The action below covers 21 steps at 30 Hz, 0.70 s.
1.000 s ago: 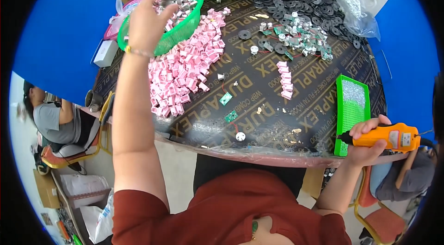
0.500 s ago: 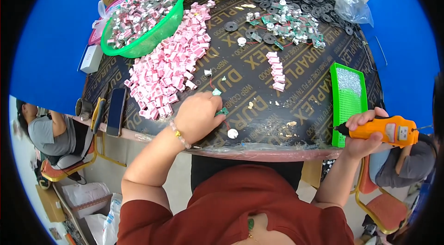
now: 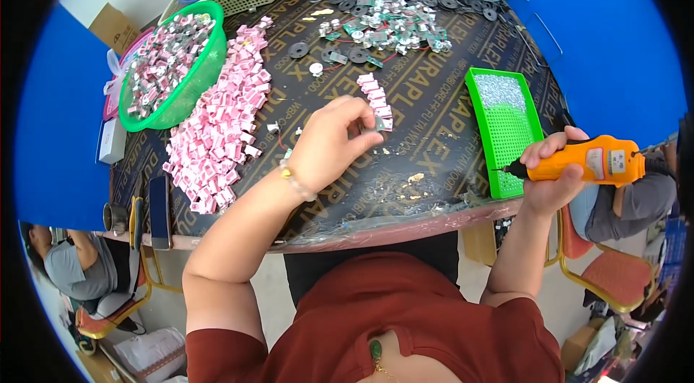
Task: Assembling small electronic or toy components using an electric screwdriver at a factory workbench.
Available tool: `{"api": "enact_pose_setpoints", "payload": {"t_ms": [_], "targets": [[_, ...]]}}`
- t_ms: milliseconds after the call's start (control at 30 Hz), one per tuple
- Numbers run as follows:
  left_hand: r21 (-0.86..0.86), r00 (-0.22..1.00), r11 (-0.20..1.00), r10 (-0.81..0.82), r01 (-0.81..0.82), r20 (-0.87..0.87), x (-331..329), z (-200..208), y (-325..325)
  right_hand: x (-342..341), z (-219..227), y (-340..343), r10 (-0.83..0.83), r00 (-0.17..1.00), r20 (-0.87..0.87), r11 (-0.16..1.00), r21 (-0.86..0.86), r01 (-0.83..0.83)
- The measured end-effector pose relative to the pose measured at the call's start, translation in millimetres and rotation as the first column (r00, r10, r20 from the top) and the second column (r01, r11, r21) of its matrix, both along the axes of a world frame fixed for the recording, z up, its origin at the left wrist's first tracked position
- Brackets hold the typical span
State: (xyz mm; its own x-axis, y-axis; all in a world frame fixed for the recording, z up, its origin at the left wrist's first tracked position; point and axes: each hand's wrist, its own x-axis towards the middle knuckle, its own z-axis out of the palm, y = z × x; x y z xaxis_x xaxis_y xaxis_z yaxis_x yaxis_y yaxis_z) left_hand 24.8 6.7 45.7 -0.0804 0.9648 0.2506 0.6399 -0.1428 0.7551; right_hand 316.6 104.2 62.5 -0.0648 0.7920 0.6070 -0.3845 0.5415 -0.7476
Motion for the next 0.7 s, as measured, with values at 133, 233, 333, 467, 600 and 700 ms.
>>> {"api": "enact_pose_setpoints", "payload": {"t_ms": [133, 233, 333, 467, 600, 700], "targets": [[0.171, 0.969, 0.98, -0.06, 0.103, -0.239, 4, -28, 25, 15, 1, 14, -0.057, 0.998, -0.007, 0.997, 0.041, 0.058], [0.169, 0.924, 0.978, -0.05, 0.123, -0.379, 4, -43, 32, 29, 0, 28, -0.06, 0.998, -0.029, 0.996, 0.068, 0.062], [0.156, 0.918, 0.982, -0.038, 0.108, -0.395, 9, -42, 27, 42, -6, 44, -0.095, 0.995, -0.028, 0.994, 0.059, 0.096], [0.107, 0.924, 0.982, -0.105, 0.155, -0.368, 24, -35, 11, 51, -14, 62, -0.163, 0.986, 0.028, 0.986, 0.031, 0.162], [0.005, 0.943, 0.995, -0.094, 0.101, -0.318, 36, -34, -1, 53, -18, 71, -0.195, 0.977, 0.09, 0.981, 0.021, 0.194], [0.014, 0.95, 0.997, -0.07, 0.078, -0.304, 41, -37, -5, 54, -20, 70, -0.2, 0.971, 0.128, 0.98, 0.02, 0.199]]}}
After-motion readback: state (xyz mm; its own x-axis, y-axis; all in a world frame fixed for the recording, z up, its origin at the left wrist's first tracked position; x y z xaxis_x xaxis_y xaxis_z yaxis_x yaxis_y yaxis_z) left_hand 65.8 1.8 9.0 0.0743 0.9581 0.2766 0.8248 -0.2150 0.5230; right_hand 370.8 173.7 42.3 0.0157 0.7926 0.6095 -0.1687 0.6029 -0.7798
